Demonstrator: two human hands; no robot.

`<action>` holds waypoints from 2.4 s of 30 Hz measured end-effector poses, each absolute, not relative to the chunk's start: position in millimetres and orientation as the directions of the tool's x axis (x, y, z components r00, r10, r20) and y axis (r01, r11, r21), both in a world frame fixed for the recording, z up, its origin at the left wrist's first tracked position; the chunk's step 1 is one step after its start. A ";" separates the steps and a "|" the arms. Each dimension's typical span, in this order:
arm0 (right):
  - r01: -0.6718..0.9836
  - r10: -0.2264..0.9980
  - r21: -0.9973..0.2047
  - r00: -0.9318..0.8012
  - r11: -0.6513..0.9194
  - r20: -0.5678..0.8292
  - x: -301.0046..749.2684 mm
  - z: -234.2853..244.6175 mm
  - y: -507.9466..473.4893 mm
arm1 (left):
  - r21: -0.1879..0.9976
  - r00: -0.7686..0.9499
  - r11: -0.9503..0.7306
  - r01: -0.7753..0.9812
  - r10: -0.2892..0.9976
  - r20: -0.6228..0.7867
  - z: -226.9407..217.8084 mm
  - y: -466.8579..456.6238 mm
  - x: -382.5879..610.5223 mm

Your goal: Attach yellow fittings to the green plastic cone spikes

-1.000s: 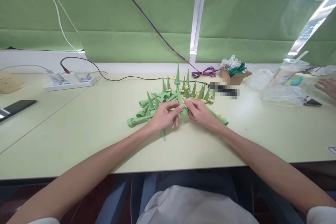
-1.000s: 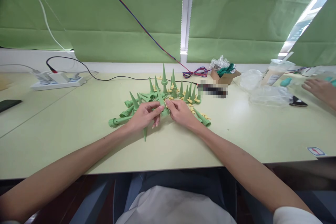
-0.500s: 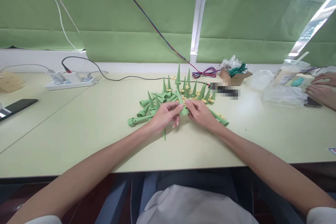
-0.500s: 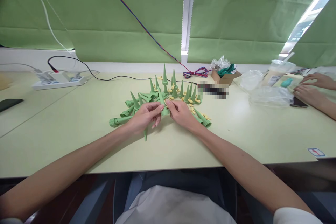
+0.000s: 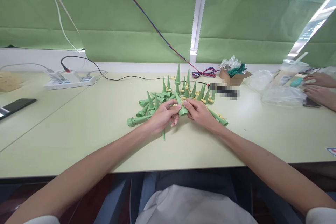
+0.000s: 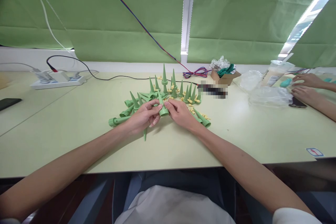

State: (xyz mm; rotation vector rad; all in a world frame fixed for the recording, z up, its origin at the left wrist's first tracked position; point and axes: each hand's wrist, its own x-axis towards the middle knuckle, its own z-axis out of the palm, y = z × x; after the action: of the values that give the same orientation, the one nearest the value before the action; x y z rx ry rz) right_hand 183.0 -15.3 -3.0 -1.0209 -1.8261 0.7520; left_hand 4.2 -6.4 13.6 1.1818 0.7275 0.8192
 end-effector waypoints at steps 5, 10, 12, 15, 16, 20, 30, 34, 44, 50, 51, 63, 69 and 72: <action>0.336 0.859 -0.797 -0.301 0.502 0.414 186.4 -1.6 -15.0 | 0.940 0.543 0.272 -0.205 0.831 -0.121 14.8 -4.4 3.5; 0.291 0.847 -0.810 -0.335 0.509 0.412 188.9 -0.6 -15.0 | 0.935 0.547 0.293 -0.200 0.825 -0.142 16.0 -3.2 1.7; 0.308 0.844 -0.797 -0.331 0.519 0.422 188.4 0.2 -15.3 | 0.945 0.549 0.263 -0.195 0.827 -0.117 14.9 -2.0 1.0; 0.371 0.840 -0.758 -0.322 0.536 0.437 187.1 1.2 -15.6 | 0.967 0.554 0.178 -0.180 0.831 -0.050 12.0 0.1 -0.1; 0.394 0.839 -0.743 -0.318 0.541 0.442 186.8 1.3 -15.6 | 0.974 0.553 0.149 -0.170 0.833 -0.031 11.0 0.5 -0.3; 0.434 0.834 -0.713 -0.318 0.551 0.451 186.7 0.2 -14.4 | 0.991 0.533 0.061 -0.118 0.846 0.012 9.6 0.1 -0.3; 0.437 0.826 -0.701 -0.301 0.564 0.477 188.0 -0.9 -11.7 | 0.966 0.485 -0.250 0.060 0.853 0.191 15.4 -7.0 1.8; 0.393 0.851 -0.757 -0.283 0.523 0.442 186.2 1.5 -13.9 | 0.927 0.470 -0.351 0.134 0.846 0.253 14.2 -9.1 2.0; 0.304 0.907 -0.860 -0.243 0.409 0.345 182.9 3.2 -18.0 | 0.835 0.388 -0.501 0.229 0.834 0.393 10.9 -14.6 3.3; 0.264 0.920 -0.891 -0.236 0.371 0.313 181.0 2.7 -18.2 | 0.698 0.398 -0.641 0.320 0.759 0.516 2.9 -10.1 -0.2; 0.265 0.920 -0.890 -0.236 0.372 0.314 180.6 2.3 -17.8 | 0.686 0.401 -0.649 0.328 0.754 0.521 2.8 -10.1 -0.3; 0.397 0.884 -0.789 -0.207 0.468 0.420 183.0 -4.2 -15.8 | 0.961 0.406 -0.255 0.109 0.893 0.192 15.0 -13.8 6.9; 0.443 0.823 -0.699 -0.216 0.562 0.525 184.5 -6.2 -16.3 | 1.000 0.477 -0.014 -0.022 0.879 0.023 21.4 -10.2 4.2; 0.449 0.800 -0.670 -0.220 0.591 0.558 184.0 -5.9 -16.7 | 0.997 0.519 0.066 -0.051 0.855 -0.030 21.3 -8.7 2.4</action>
State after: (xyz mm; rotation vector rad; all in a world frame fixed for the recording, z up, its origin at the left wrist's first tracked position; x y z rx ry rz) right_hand 184.0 -16.7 -5.9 -1.0092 -1.8591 0.4578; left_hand 2.4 -8.7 21.3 1.3348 0.7799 0.7997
